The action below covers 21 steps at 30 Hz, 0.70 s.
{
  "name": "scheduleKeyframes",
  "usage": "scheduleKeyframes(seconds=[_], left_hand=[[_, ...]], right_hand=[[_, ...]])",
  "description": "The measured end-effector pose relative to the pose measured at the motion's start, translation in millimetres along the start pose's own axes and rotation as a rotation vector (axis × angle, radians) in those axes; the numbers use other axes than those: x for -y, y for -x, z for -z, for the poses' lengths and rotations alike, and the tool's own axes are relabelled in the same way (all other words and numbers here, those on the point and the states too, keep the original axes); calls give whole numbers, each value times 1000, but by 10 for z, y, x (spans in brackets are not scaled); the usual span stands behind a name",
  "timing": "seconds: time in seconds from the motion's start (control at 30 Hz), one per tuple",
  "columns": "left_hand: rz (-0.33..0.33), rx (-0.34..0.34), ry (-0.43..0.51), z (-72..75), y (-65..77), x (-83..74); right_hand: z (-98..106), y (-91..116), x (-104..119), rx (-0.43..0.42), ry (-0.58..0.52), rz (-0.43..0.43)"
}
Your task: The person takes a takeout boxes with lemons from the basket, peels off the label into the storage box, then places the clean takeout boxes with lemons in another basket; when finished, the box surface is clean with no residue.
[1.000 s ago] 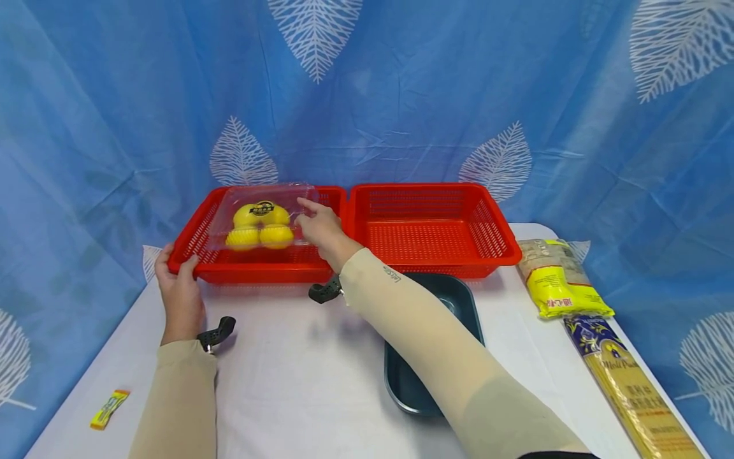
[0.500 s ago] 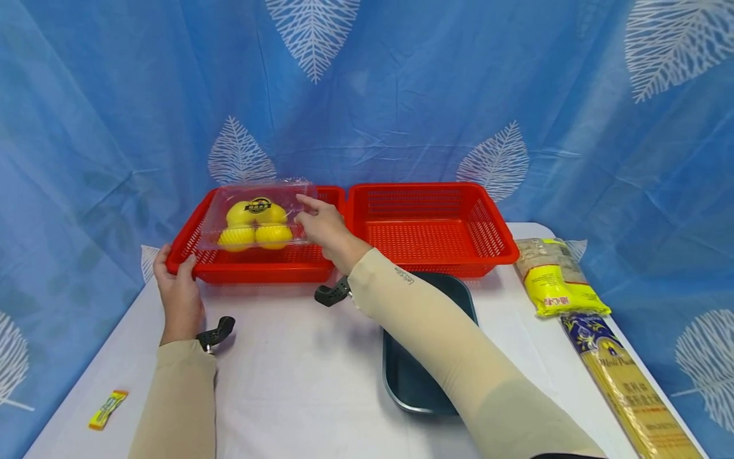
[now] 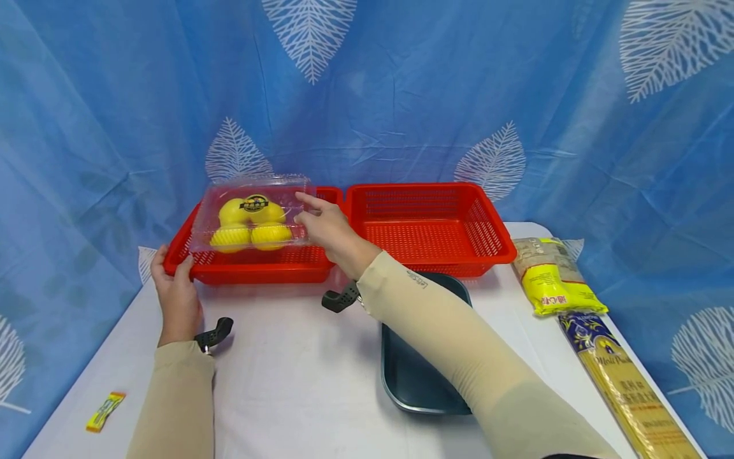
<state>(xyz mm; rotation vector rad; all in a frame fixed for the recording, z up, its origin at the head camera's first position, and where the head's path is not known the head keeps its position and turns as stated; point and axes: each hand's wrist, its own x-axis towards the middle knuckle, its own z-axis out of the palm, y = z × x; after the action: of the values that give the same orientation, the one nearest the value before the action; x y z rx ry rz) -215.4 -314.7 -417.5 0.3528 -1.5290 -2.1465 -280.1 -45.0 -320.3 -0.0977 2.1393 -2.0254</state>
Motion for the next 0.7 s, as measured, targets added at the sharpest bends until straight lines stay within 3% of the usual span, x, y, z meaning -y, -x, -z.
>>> scheduleKeyframes(seconds=[0.13,0.5,0.7], left_hand=[[13,-7,-22,-4,9,-5],[4,19,21,7,-10,9],[9,11,-11,26,-8,19]], right_hand=[[31,51,21,34,-56,-19],[141,229,26,67,-50,-36],[196,333,20,87,-68,-48]])
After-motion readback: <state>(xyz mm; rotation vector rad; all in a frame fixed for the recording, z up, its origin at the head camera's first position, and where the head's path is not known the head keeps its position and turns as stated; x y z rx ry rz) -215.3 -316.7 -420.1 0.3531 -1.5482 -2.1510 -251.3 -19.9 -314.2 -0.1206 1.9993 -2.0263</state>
